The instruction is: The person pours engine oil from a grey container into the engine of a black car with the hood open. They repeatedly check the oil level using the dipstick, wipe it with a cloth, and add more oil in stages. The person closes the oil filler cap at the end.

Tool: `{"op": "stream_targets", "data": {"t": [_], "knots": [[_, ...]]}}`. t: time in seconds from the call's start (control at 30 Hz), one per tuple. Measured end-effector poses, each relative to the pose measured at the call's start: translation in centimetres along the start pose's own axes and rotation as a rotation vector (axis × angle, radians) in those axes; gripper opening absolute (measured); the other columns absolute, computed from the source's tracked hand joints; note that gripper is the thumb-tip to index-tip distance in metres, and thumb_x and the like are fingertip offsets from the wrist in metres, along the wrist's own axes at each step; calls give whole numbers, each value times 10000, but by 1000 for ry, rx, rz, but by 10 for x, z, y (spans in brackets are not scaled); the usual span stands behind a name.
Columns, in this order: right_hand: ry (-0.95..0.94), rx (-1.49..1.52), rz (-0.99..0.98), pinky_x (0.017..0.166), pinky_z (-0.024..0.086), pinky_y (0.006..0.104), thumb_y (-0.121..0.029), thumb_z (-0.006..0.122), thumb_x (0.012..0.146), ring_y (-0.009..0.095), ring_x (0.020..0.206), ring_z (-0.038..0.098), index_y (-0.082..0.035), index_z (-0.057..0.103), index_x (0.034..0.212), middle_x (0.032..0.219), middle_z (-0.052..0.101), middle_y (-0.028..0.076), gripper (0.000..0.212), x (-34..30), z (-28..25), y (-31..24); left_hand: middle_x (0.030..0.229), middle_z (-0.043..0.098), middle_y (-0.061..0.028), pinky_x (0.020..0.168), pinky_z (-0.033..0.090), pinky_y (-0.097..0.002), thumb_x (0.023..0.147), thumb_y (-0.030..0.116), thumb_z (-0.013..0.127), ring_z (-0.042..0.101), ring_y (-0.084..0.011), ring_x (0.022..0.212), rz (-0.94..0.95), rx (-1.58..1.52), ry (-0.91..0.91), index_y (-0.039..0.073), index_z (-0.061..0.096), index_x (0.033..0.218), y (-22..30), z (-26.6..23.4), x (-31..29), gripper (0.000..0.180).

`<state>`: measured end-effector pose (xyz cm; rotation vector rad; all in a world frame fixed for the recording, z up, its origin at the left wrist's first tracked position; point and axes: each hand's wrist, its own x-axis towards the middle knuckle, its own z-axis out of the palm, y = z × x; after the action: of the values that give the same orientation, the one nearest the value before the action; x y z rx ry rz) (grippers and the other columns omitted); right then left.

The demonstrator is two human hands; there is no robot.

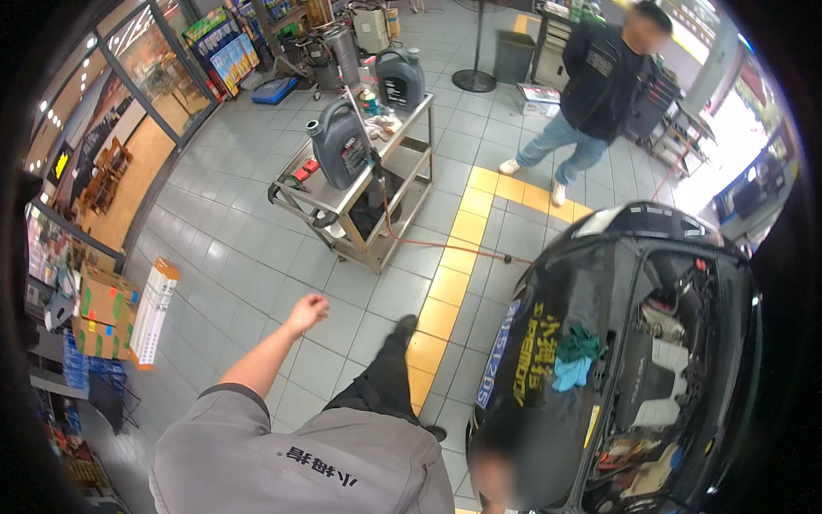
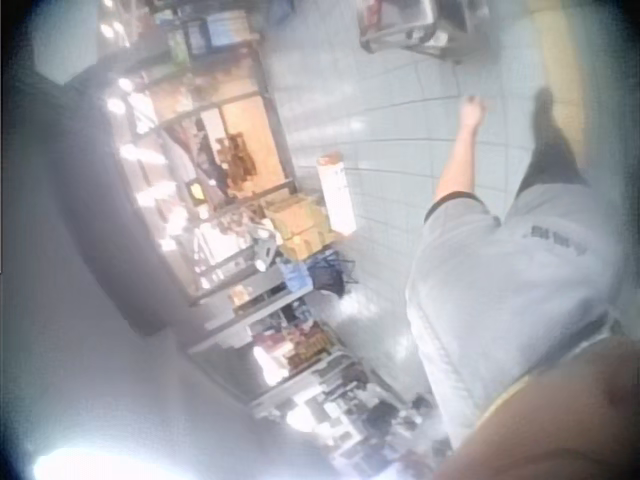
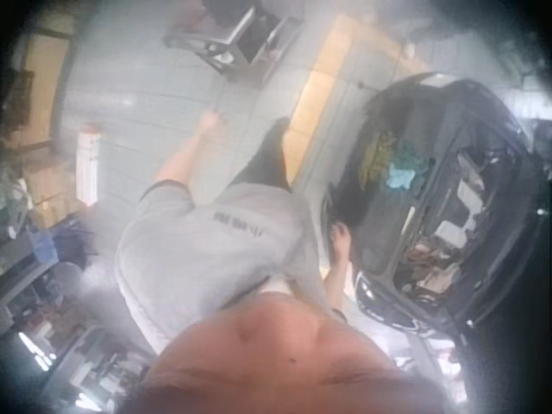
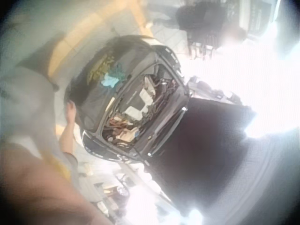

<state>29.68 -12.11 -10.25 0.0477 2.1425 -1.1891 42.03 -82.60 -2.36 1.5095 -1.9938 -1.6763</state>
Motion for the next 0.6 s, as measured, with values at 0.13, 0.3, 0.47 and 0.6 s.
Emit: {"op": "stream_targets", "data": {"t": [0.13,0.3,0.47,0.6], "knots": [[-42,-620,-622,792,564,341,-159,709,936,213,890,699,7,606,1287,1028,725,122,402,95,88,-225,949,724,-94,761,555,-337,982,227,639,691,-173,813,46,-54,49,-7,649,1104,-11,-57,117,264],[-279,-611,-987,1032,488,431,-131,693,913,385,1217,592,-29,563,1373,1262,642,208,489,246,294,-625,983,735,-156,815,540,-418,970,319,641,699,-314,934,20,154,-9,17,672,1078,-81,-100,169,323],[-92,-997,-1679,1075,463,428,-43,625,832,332,1313,520,-75,515,1390,1412,533,133,570,352,493,-913,967,738,-156,781,555,-402,968,321,641,712,-273,889,-265,270,-29,11,682,1060,-155,-151,98,326],[-422,-1671,-1479,1005,504,393,-162,658,848,281,1201,621,-113,671,1197,1182,678,81,352,394,561,-983,823,690,-99,641,534,-372,958,263,628,650,-201,712,-551,-12,42,18,672,996,-210,-172,61,251]]}}
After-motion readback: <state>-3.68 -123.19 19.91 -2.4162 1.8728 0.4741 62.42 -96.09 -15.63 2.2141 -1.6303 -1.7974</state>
